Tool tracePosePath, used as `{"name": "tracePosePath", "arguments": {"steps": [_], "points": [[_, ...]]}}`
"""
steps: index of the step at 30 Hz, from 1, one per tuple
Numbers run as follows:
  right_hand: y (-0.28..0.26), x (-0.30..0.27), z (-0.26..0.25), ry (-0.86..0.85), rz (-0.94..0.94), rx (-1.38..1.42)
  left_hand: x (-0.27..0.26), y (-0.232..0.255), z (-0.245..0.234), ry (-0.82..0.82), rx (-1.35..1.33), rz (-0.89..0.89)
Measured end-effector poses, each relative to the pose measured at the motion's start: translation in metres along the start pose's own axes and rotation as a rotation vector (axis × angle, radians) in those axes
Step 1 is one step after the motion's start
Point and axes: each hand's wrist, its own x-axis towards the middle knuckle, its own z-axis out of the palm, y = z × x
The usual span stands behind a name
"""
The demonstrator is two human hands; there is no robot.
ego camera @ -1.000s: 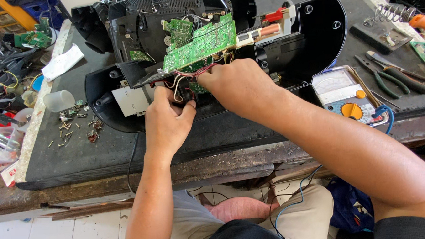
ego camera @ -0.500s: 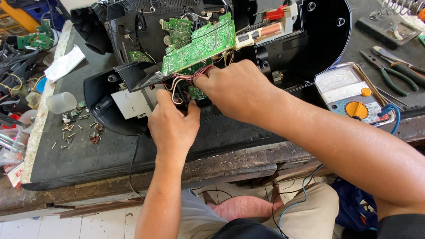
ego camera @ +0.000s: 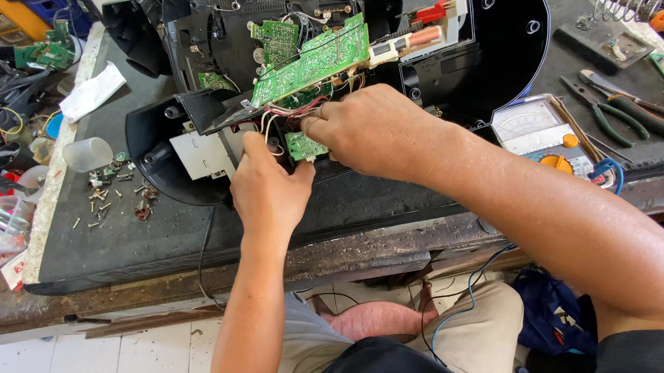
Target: The person uses a multimeter to test connections on a circuit board inside a disassembled electronic device. They then use a screwdriver to adjust components within the device's casing.
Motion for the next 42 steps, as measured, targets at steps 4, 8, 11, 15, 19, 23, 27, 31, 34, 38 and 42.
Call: {"name": "tracePosePath", "arguments": {"steps": [4,8,11,15,19,23,27,31,34,38,42], "points": [[-0.005,-0.005,0.013,0.007,-0.034,-0.121,0.007,0.01,-0.036,-0.294,-0.237,-0.05],[-0.005,0.001,0.0,-0.087,-0.043,-0.142,0.007,0.003,-0.041,-0.376,-0.341,-0.057],[0.0,0.006,0.001,-0.153,-0.042,-0.082,0.009,-0.001,-0.043,-0.388,-0.379,-0.041],[0.003,0.011,0.018,-0.13,-0.075,-0.082,0.01,-0.01,-0.039,-0.404,-0.427,-0.02],[0.008,0.02,0.031,-0.078,-0.118,-0.17,0.009,-0.008,-0.039,-0.358,-0.436,0.033],[0.016,0.022,0.036,-0.079,-0.125,-0.119,0.007,-0.006,-0.038,-0.339,-0.389,0.051],[0.019,0.018,0.026,-0.103,-0.158,-0.11,0.007,-0.007,-0.035,-0.308,-0.386,0.089],[0.013,0.025,0.026,-0.158,-0.107,-0.072,0.004,-0.006,-0.037,-0.286,-0.378,0.108],[0.009,0.024,0.049,-0.041,-0.141,-0.259,0.003,-0.006,-0.036,-0.273,-0.357,0.094],[0.005,0.015,0.024,-0.024,-0.11,-0.132,0.001,-0.009,-0.032,-0.272,-0.364,0.082],[0.005,0.006,0.014,-0.013,-0.093,-0.109,0.001,-0.01,-0.032,-0.251,-0.369,0.11]]}}
